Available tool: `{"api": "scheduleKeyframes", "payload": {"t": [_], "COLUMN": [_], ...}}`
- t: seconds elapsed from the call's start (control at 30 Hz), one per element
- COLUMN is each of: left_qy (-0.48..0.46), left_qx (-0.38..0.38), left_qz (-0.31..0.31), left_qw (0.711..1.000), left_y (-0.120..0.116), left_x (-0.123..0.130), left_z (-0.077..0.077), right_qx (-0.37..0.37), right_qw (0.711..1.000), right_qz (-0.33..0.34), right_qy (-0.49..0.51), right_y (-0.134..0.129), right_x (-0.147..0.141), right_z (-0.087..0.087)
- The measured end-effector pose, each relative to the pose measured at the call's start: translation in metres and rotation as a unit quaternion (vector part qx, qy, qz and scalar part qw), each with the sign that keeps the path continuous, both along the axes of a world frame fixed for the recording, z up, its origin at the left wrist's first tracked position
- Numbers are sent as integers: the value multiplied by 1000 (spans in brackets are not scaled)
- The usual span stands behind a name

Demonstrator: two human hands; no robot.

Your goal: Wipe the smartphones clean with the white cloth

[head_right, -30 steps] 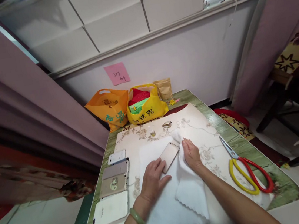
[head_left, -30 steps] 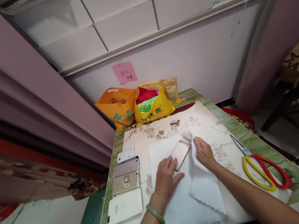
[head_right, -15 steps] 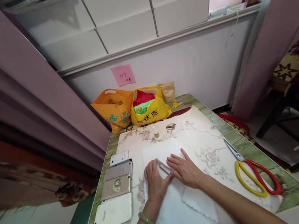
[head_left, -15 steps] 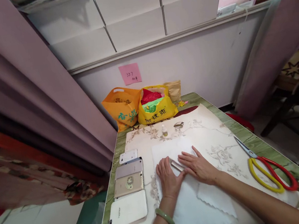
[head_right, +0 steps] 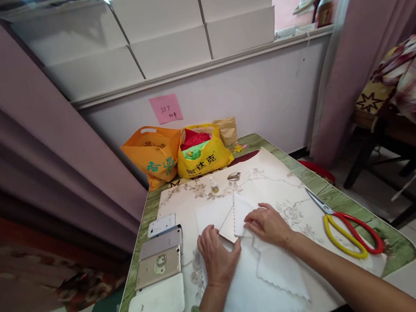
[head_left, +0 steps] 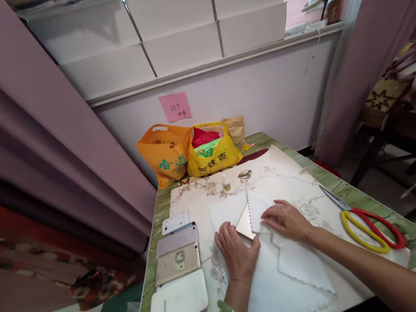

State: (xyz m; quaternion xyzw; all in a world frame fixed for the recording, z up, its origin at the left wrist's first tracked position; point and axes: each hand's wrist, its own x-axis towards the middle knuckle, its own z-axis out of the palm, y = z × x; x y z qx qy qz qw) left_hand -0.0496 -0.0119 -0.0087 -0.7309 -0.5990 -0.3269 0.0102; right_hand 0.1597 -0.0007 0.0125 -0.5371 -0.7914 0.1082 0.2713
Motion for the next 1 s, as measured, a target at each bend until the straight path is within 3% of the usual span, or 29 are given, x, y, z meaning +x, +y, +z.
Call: {"api": "scheduleKeyframes", "payload": {"t": [0.17, 0.43, 0.5, 0.6, 0.7, 0.77, 0.9, 0.93, 1.0], "left_qy": [16, 29, 35, 53, 55, 33, -42, -51, -55], "left_qx": [10, 18, 18, 4, -13, -17, -32, -35, -34], "left_qz": [42, 73, 75, 24, -39, -26, 49, 50, 38], "left_qw": [999, 997, 996, 998, 998, 999, 997, 997, 997], "left_y": [-7, -5, -5, -7, -7, -5, 3, 5, 7], "left_x": [4, 3, 3, 3, 2, 0, -7, -8, -10], "left_z": [9, 6, 7, 10, 10, 9, 3, 1, -2], "right_qx": [-52, 50, 39, -6, -90, -112, -26, -6, 14], "right_qw": [996, 991, 991, 994, 990, 987, 996, 998, 998], "right_qz": [-56, -60, -75, -112, -44, 8, -54, -43, 39], "right_qy": [-54, -112, -102, -16, 102, 116, 58, 51, 37], "right_y": [10, 14, 17, 20, 23, 25, 29, 29, 27], "right_x": [-17, -23, -24, -27, -31, -34, -44, -48, -56], "right_z": [4, 4, 5, 13, 23, 26, 19, 14, 5]}}
